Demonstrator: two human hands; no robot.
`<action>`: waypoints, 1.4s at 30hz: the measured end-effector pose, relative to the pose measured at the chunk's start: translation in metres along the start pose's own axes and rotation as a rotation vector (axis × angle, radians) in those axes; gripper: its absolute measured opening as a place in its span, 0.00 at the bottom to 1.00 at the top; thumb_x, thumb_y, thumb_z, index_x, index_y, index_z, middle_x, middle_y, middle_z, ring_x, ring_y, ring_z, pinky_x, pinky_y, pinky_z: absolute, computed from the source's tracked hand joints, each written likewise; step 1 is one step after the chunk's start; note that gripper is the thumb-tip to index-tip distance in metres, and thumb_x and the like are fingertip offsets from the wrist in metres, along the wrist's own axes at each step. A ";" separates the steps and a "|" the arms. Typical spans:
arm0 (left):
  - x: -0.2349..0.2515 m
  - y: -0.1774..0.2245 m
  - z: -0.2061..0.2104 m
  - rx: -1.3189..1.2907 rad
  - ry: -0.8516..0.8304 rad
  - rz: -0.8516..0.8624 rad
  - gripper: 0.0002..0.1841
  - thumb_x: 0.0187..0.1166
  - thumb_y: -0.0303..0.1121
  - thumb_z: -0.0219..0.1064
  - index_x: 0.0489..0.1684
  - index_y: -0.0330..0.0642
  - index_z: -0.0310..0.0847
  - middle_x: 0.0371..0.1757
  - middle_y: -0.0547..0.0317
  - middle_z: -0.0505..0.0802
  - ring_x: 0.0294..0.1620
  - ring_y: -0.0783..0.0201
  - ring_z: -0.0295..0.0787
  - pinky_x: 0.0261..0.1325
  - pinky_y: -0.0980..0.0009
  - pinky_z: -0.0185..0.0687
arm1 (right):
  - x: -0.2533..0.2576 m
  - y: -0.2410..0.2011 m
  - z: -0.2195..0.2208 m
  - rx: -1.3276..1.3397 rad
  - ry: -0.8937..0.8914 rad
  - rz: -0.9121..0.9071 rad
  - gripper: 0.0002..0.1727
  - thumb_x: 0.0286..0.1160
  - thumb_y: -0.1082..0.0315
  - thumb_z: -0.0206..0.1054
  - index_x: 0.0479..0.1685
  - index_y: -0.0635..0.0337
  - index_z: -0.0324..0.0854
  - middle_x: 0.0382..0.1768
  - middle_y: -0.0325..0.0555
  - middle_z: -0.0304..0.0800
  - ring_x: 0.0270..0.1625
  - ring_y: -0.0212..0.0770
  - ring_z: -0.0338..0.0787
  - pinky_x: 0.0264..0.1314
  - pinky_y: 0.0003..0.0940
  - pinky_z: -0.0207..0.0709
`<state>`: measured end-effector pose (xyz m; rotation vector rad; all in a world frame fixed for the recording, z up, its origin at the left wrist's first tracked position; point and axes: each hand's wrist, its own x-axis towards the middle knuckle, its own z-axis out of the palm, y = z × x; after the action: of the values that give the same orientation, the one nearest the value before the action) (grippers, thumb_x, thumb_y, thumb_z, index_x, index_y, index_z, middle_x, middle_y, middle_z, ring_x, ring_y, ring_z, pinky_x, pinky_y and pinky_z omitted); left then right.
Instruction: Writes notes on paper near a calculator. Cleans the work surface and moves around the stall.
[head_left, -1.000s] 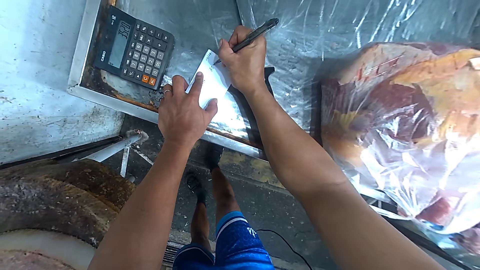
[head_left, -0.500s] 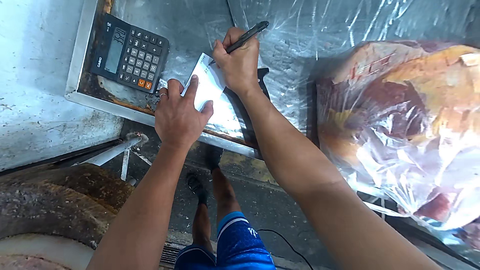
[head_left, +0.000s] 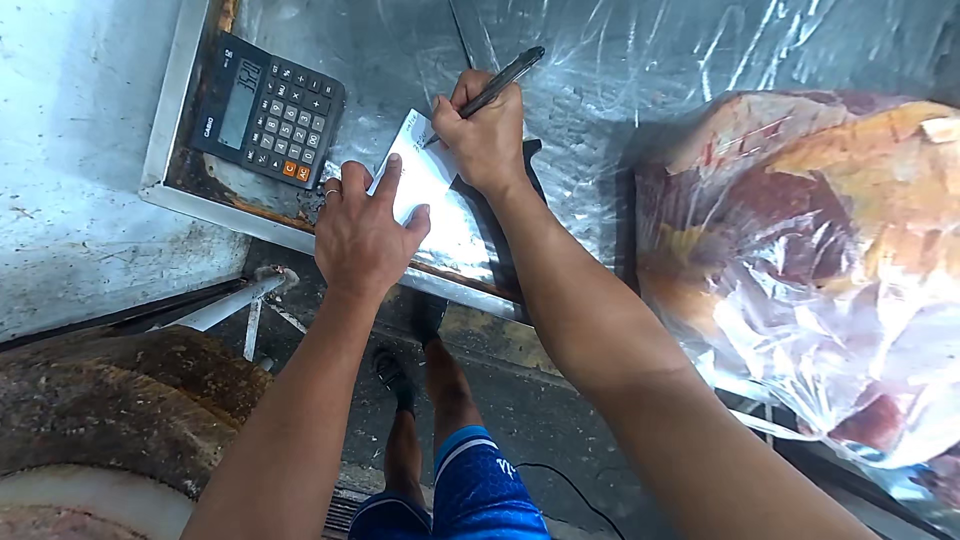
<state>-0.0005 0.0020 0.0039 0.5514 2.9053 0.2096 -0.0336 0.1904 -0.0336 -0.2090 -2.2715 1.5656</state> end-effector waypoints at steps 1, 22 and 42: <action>0.000 0.000 0.000 0.003 0.004 -0.002 0.38 0.71 0.73 0.56 0.84 0.75 0.73 0.64 0.54 0.83 0.59 0.52 0.82 0.45 0.57 0.80 | 0.000 0.001 0.000 -0.014 -0.003 -0.002 0.18 0.72 0.70 0.70 0.16 0.51 0.69 0.13 0.34 0.73 0.15 0.30 0.76 0.19 0.29 0.72; 0.000 -0.001 0.000 -0.010 -0.006 -0.001 0.38 0.71 0.73 0.57 0.85 0.76 0.71 0.65 0.54 0.83 0.61 0.51 0.82 0.47 0.56 0.80 | 0.002 -0.001 -0.010 -0.019 0.006 -0.007 0.17 0.73 0.69 0.69 0.17 0.50 0.69 0.13 0.31 0.72 0.16 0.29 0.74 0.20 0.28 0.71; 0.001 -0.001 0.001 -0.006 0.018 0.005 0.39 0.70 0.74 0.56 0.84 0.74 0.73 0.63 0.54 0.83 0.59 0.52 0.82 0.46 0.57 0.80 | 0.004 0.004 -0.016 -0.023 -0.078 0.020 0.17 0.67 0.71 0.69 0.15 0.49 0.68 0.12 0.30 0.69 0.14 0.28 0.70 0.18 0.27 0.65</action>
<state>-0.0014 0.0013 0.0023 0.5581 2.9199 0.2244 -0.0315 0.2065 -0.0312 -0.1802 -2.3543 1.5844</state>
